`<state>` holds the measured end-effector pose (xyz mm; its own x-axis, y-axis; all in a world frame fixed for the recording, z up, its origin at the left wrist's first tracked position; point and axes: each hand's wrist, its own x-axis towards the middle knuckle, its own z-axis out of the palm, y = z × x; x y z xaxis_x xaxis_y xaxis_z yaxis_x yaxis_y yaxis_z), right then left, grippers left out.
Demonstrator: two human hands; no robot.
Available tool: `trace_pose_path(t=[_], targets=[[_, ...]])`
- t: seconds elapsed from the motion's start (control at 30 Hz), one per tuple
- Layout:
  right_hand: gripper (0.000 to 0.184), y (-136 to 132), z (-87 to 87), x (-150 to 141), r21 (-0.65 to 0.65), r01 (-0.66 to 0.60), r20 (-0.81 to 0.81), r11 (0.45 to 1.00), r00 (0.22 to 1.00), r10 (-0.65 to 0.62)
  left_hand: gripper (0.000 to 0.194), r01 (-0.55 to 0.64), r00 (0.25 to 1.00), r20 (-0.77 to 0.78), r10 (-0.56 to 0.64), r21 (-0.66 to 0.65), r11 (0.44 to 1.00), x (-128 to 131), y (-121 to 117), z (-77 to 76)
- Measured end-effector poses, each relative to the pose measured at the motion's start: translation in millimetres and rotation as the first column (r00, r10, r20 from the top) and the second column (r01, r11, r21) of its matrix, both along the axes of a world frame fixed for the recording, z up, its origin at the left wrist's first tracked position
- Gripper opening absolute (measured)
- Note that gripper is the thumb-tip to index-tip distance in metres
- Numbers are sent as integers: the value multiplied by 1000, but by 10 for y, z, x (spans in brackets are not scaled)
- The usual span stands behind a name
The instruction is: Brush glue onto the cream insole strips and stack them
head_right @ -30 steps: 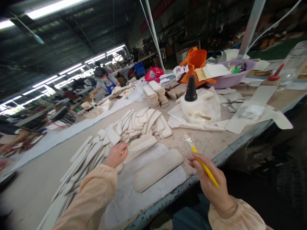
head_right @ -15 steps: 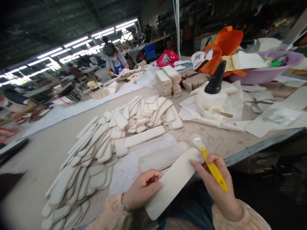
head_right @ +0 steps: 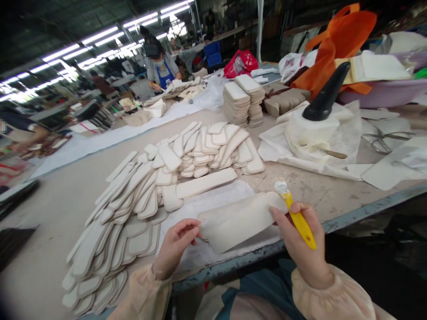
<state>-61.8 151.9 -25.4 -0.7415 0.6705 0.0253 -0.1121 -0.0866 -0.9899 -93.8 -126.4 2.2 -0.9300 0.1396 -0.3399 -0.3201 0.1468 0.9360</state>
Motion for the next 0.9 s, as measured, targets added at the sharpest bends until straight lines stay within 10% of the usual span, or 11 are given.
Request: trace_pose_path(t=[0.13, 0.33, 0.57, 0.9], targets=[[42, -68, 216, 0, -201, -29, -39, 979, 999, 21, 55, 125, 958, -241, -155, -134, 983, 170, 3, 19], [46, -168, 375, 31, -221, 3, -31, 975, 999, -10, 36, 305, 948, 76, -309, 53, 951, 348, 25, -78], [36, -27, 11, -42, 152, -13, -15, 988, 1000, 15, 32, 133, 988, 96, -125, -88, 987, 88, -36, -102], [35, 163, -288, -141, 631, -13, 131, 775, 987, -90, 20, 9, 991, -119, -54, -354, 935, -311, 38, -291]])
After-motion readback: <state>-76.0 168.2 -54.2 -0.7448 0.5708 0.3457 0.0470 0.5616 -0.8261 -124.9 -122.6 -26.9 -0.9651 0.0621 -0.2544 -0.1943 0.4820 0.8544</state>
